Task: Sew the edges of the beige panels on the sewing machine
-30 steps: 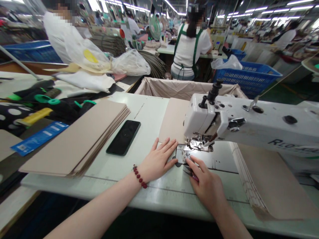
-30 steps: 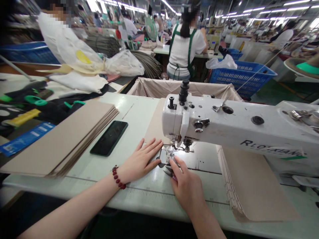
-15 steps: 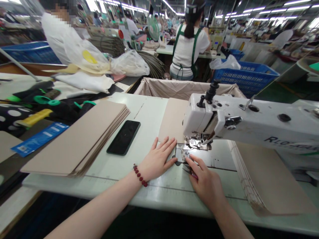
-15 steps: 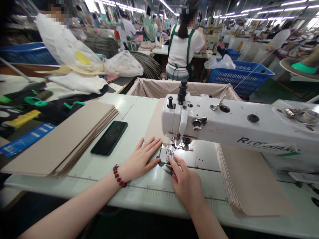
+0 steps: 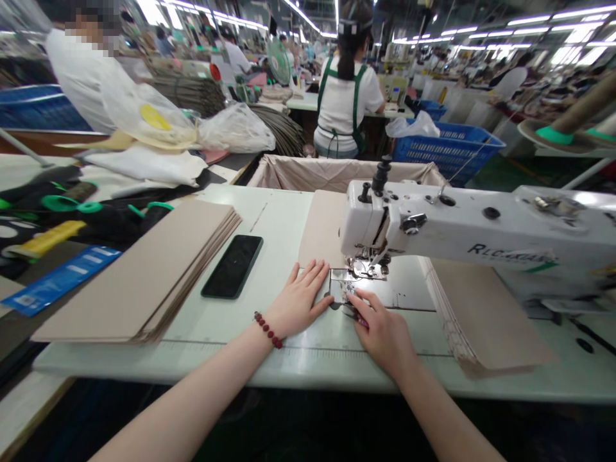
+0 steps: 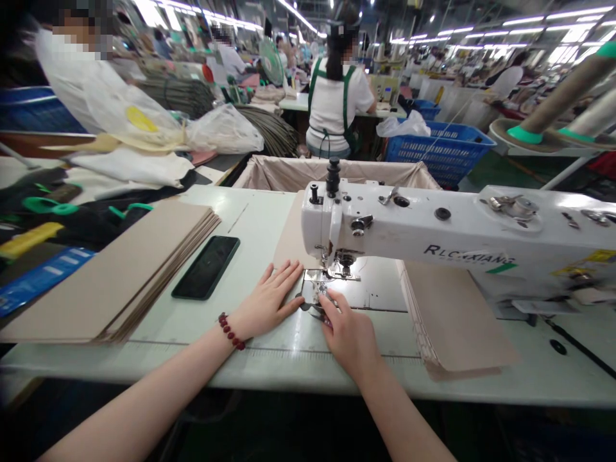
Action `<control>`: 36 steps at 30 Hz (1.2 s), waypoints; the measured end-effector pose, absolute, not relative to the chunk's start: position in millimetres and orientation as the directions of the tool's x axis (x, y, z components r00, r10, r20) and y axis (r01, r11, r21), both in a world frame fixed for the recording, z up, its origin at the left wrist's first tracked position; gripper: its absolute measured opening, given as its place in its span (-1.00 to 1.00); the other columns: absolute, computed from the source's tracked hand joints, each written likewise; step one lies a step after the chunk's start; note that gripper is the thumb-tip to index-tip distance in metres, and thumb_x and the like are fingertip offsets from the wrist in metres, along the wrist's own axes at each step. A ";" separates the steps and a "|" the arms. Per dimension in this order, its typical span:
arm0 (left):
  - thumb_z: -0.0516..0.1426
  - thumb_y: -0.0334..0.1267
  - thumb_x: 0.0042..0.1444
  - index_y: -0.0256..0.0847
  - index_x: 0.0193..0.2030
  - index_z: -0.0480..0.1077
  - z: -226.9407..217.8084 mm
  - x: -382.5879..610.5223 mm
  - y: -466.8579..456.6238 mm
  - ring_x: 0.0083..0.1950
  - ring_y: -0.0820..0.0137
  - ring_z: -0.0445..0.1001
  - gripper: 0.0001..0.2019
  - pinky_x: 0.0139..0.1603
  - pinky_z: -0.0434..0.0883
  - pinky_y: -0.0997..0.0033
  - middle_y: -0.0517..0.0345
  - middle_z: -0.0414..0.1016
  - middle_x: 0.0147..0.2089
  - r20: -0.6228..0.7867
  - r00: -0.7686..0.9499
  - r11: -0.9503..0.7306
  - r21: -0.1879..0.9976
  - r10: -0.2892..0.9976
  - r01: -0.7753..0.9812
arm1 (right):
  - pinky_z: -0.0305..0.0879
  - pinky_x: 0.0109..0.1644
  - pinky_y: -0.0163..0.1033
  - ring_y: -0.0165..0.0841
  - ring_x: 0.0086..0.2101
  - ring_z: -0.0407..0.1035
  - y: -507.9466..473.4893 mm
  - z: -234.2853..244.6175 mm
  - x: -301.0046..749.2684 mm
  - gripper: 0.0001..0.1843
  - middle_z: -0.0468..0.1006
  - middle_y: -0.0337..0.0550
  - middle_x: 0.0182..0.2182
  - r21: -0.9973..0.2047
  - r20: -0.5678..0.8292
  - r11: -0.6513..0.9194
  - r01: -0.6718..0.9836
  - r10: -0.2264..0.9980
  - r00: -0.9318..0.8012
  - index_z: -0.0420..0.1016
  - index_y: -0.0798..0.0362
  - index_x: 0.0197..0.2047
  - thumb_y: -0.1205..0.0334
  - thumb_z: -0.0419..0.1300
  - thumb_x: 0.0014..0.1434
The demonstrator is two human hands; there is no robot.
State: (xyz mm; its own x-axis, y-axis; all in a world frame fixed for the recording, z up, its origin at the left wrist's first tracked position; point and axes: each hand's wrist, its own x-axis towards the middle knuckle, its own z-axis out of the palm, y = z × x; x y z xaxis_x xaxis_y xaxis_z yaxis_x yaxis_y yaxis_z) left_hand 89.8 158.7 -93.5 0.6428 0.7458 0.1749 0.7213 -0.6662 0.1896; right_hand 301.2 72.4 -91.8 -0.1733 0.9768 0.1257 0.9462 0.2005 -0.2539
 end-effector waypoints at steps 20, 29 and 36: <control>-0.03 -0.48 0.13 -0.26 0.33 0.12 -88.2 68.3 65.8 0.44 0.11 -0.08 -0.42 0.39 0.01 -0.01 -0.05 0.01 0.42 0.089 0.606 -0.612 0.149 0.790 0.777 | 0.27 -0.30 -0.31 -0.35 -0.39 0.44 6.7 -73.9 338.1 -0.84 0.52 -0.26 -0.41 -0.615 0.171 0.051 0.787 0.983 0.070 0.40 -0.03 -0.23 0.12 0.05 0.28; -0.02 -0.50 0.15 -0.15 0.30 0.17 -74.9 113.7 85.6 0.44 0.26 -0.07 -0.45 0.45 -0.07 0.06 0.11 0.11 0.38 0.091 0.829 -0.809 0.300 0.552 0.506 | 0.24 -0.37 -0.30 -0.33 -0.43 0.45 -71.3 -98.8 351.7 -0.75 0.51 -0.27 -0.43 -0.702 -0.040 -0.230 0.674 0.958 0.285 0.30 -0.06 -0.16 -0.03 -0.04 0.32; 0.10 -0.06 0.25 -0.15 0.25 0.23 -69.5 132.8 63.2 0.41 0.17 0.03 -0.53 0.41 0.06 0.04 0.01 0.10 0.38 0.109 0.790 -0.770 0.340 0.603 0.540 | 0.17 -0.43 -0.30 -0.34 -0.50 0.40 -90.4 -118.6 342.9 -0.75 0.44 -0.30 -0.53 -0.735 -0.104 -0.228 0.639 0.969 0.226 0.30 -0.05 -0.24 0.00 -0.05 0.34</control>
